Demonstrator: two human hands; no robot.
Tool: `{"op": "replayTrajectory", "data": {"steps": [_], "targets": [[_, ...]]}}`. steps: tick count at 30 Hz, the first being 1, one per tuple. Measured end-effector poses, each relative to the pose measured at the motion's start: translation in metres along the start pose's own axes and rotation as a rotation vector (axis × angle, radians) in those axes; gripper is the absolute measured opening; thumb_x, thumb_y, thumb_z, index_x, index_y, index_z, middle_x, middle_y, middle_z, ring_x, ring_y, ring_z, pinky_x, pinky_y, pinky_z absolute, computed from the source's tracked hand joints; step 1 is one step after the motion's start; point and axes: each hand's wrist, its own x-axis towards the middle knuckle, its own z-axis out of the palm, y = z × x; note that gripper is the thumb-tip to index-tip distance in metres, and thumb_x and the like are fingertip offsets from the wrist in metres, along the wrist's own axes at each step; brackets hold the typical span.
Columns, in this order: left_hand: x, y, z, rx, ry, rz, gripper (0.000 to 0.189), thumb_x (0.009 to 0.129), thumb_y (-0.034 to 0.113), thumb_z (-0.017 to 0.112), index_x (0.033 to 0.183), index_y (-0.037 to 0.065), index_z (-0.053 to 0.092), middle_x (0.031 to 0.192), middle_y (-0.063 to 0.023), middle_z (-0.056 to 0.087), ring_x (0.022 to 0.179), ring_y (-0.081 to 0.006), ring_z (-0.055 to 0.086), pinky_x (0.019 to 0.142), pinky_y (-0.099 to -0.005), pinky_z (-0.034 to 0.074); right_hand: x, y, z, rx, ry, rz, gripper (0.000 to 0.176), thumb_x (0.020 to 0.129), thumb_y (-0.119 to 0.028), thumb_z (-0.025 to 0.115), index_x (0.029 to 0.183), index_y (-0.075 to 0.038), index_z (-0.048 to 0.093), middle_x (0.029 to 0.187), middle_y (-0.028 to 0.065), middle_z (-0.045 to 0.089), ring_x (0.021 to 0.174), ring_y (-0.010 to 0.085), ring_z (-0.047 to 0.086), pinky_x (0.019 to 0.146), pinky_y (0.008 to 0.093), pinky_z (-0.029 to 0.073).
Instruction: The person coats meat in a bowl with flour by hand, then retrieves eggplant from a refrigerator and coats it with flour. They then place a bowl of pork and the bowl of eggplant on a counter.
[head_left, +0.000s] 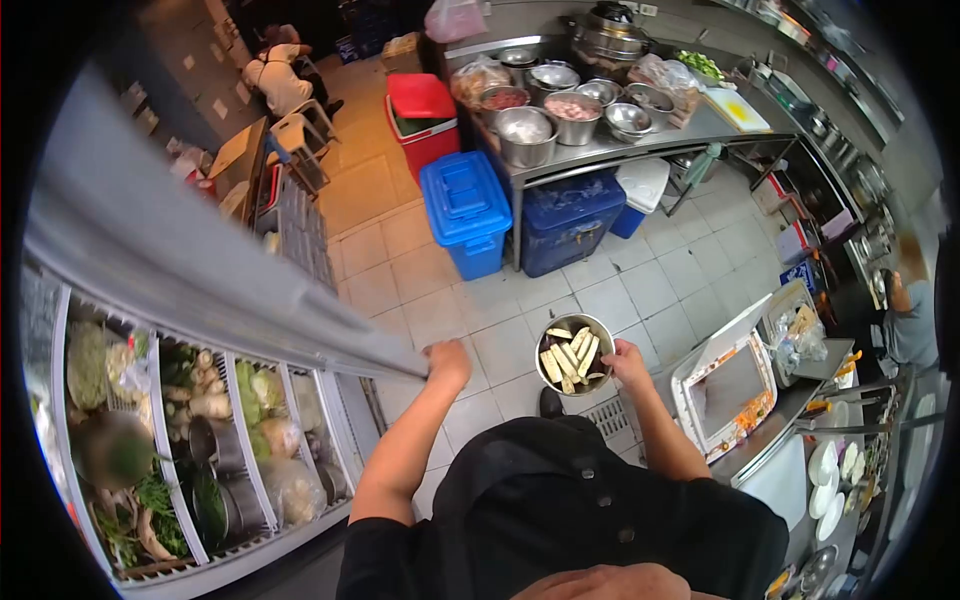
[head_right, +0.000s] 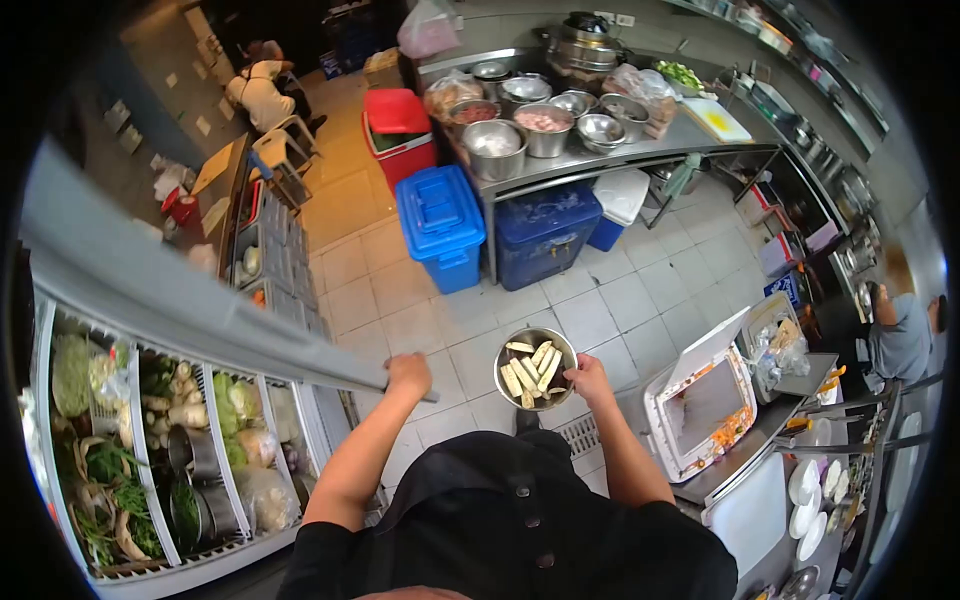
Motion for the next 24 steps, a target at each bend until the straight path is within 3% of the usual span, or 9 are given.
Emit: {"op": "replayTrajectory", "data": {"steps": [2,6,10,14,15,16,17,20,24], "targets": [[0.014,0.001,0.053,0.232,-0.016,-0.059,0.036,0.088,0.022,0.062,0.115,0.003,0.074,0.117,-0.0212,0.073,0.115,-0.0427,0.067,0.100,-0.0660,0.046,0.013,0.005,-0.036,0.051,0.047,-0.018,0.010,0.075,-0.003,0.068,0.085,-0.004,0.066,0.068,0.0023,0.063,0.051,0.0121,0.054,0.045,0.0276,0.041],[-0.024,0.026,0.036,0.199,-0.178,-0.209,0.031,0.085,0.025,0.065,0.107,0.007,0.077,0.110,-0.0158,0.076,0.103,-0.0361,0.073,0.087,-0.0623,0.054,0.035,0.002,-0.119,0.127,0.159,-0.001,0.010,0.076,-0.002,0.067,0.086,-0.004,0.065,0.068,0.0016,0.062,0.051,0.0102,0.052,0.046,0.0256,0.039],[-0.055,0.019,0.094,0.218,-0.378,-0.404,0.028,0.083,0.029,0.069,0.104,0.013,0.079,0.109,-0.0104,0.077,0.102,-0.0322,0.073,0.070,-0.0590,0.058,0.068,0.029,-0.177,0.170,0.269,-0.022,0.008,0.078,-0.001,0.064,0.085,-0.004,0.064,0.068,0.0008,0.061,0.051,0.0103,0.052,0.046,0.0259,0.040],[-0.104,0.001,0.133,0.286,-0.727,-0.367,0.031,0.085,0.030,0.067,0.108,0.013,0.078,0.120,-0.0149,0.072,0.100,-0.0459,0.070,0.066,-0.0611,0.053,0.090,0.001,-0.220,0.226,0.341,-0.005,0.006,0.079,-0.001,0.063,0.085,-0.003,0.063,0.068,0.0027,0.062,0.050,0.0113,0.054,0.046,0.0260,0.041],[-0.116,-0.059,0.242,0.282,-0.897,-0.512,0.034,0.086,0.033,0.067,0.109,0.011,0.078,0.121,-0.0169,0.072,0.100,-0.0463,0.070,0.070,-0.0612,0.054,0.103,0.009,-0.219,0.271,0.356,0.000,0.006,0.079,-0.001,0.063,0.085,-0.003,0.063,0.068,0.0035,0.063,0.049,0.0119,0.054,0.045,0.0260,0.041],[-0.122,-0.063,0.239,0.295,-1.072,-0.648,0.037,0.086,0.036,0.066,0.110,0.009,0.077,0.122,-0.0189,0.071,0.101,-0.0467,0.070,0.074,-0.0613,0.054,0.113,0.007,-0.227,0.304,0.381,0.005,0.006,0.079,-0.001,0.064,0.085,-0.003,0.063,0.068,0.0044,0.063,0.048,0.0125,0.054,0.044,0.0259,0.041],[-0.144,-0.073,0.237,0.160,-0.982,-0.480,0.038,0.087,0.037,0.066,0.110,0.008,0.077,0.122,-0.0193,0.071,0.101,-0.0464,0.070,0.075,-0.0604,0.054,0.128,0.010,-0.233,0.331,0.400,0.009,0.006,0.079,-0.002,0.064,0.084,-0.003,0.062,0.068,0.0053,0.064,0.046,0.0134,0.053,0.043,0.0259,0.042],[-0.124,-0.052,0.196,-0.120,-0.875,-0.361,0.041,0.088,0.039,0.065,0.110,0.007,0.076,0.120,-0.0208,0.071,0.102,-0.0456,0.070,0.078,-0.0575,0.054,0.172,-0.010,-0.250,0.310,0.494,0.014,0.006,0.079,-0.002,0.065,0.083,-0.003,0.061,0.067,0.0058,0.064,0.046,0.0131,0.053,0.043,0.0260,0.042],[-0.031,-0.014,0.177,-0.463,-0.485,0.077,0.045,0.090,0.043,0.063,0.110,0.004,0.075,0.118,-0.0227,0.071,0.104,-0.0445,0.069,0.083,-0.0537,0.055,0.243,-0.051,-0.264,0.404,0.560,0.039,0.007,0.079,0.000,0.065,0.083,-0.003,0.060,0.068,0.0051,0.063,0.049,0.0123,0.052,0.043,0.0259,0.040]]}}
